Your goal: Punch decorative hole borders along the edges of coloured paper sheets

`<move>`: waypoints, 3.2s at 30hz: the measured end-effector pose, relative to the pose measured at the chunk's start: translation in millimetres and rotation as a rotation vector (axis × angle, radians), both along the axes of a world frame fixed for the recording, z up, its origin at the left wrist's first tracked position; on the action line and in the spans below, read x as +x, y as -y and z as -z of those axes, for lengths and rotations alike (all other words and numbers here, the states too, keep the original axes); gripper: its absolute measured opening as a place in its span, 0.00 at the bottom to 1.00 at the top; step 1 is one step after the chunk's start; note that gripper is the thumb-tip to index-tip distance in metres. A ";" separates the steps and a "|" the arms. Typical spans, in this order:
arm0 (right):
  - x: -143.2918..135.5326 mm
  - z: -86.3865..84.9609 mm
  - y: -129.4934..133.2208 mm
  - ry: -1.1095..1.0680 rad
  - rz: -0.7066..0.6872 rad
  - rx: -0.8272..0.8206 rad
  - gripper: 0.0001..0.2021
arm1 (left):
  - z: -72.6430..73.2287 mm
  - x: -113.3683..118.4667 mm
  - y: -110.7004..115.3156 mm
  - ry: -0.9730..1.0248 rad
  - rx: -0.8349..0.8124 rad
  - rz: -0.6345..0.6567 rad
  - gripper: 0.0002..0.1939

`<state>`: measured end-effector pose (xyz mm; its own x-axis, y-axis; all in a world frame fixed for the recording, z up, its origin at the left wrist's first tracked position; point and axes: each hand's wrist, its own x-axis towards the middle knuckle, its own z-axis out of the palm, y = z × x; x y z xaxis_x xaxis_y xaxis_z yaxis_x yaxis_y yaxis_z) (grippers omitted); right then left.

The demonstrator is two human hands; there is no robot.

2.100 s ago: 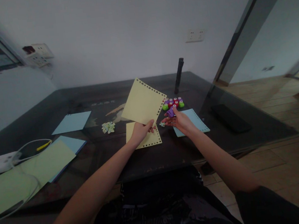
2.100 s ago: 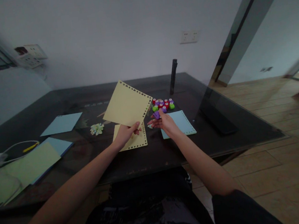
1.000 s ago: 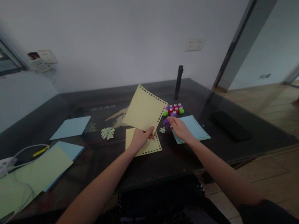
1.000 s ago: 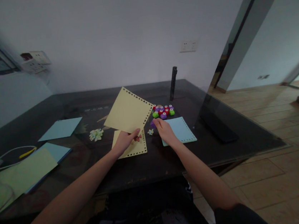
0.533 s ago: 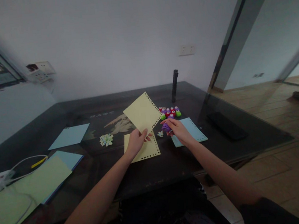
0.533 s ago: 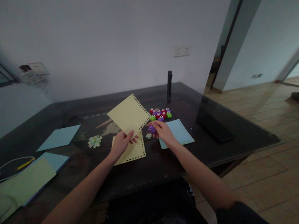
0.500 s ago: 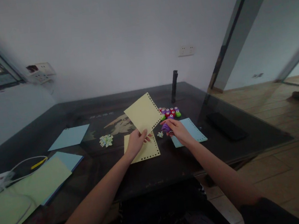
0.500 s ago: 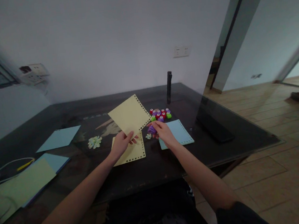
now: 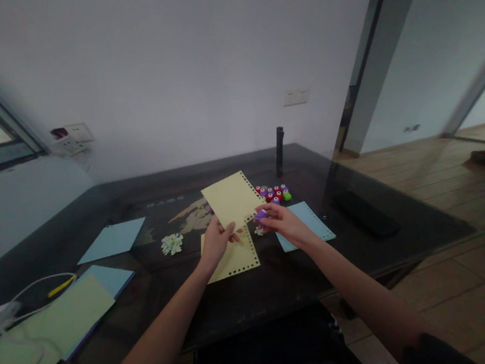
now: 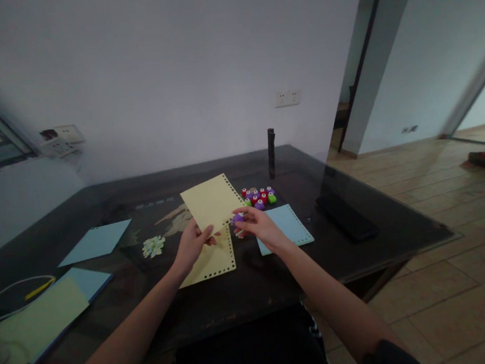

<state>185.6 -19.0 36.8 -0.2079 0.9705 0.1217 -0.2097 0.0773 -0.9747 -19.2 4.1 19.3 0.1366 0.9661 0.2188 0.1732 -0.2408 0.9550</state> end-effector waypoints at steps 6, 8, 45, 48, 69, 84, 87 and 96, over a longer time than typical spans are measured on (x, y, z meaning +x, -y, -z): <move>28.9 -25.0 -8.8 0.014 0.193 0.154 0.18 | -0.5 -0.1 2.8 0.028 -0.103 0.054 0.20; 48.9 -28.0 -20.7 0.067 0.289 0.207 0.20 | -2.3 1.9 8.2 0.029 -0.193 0.124 0.19; 131.4 23.7 -109.4 1.222 0.484 0.291 0.14 | -1.6 86.1 32.6 0.075 -0.584 0.390 0.34; 140.3 20.6 -91.6 1.213 0.483 0.294 0.10 | -1.3 85.0 33.9 0.012 -0.541 0.432 0.31; 141.8 30.2 -62.4 1.313 0.516 0.096 0.07 | -3.7 86.9 38.7 -0.541 0.080 0.244 0.09; 142.6 24.1 -53.5 1.109 0.474 -0.066 0.07 | -6.7 90.1 36.5 0.288 -0.500 0.243 0.11; 140.5 21.8 -52.7 1.103 0.469 -0.078 0.07 | -4.8 90.5 36.5 0.284 -0.495 0.257 0.10; 140.9 25.5 -53.0 1.116 0.485 -0.048 0.07 | 11.6 90.6 31.7 0.216 -0.361 0.318 0.15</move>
<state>326.6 34.0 11.3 0.2100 0.9752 0.0694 0.7861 -0.1262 -0.6050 71.4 -27.6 7.7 0.4236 0.9036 -0.0646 -0.0651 0.1015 0.9927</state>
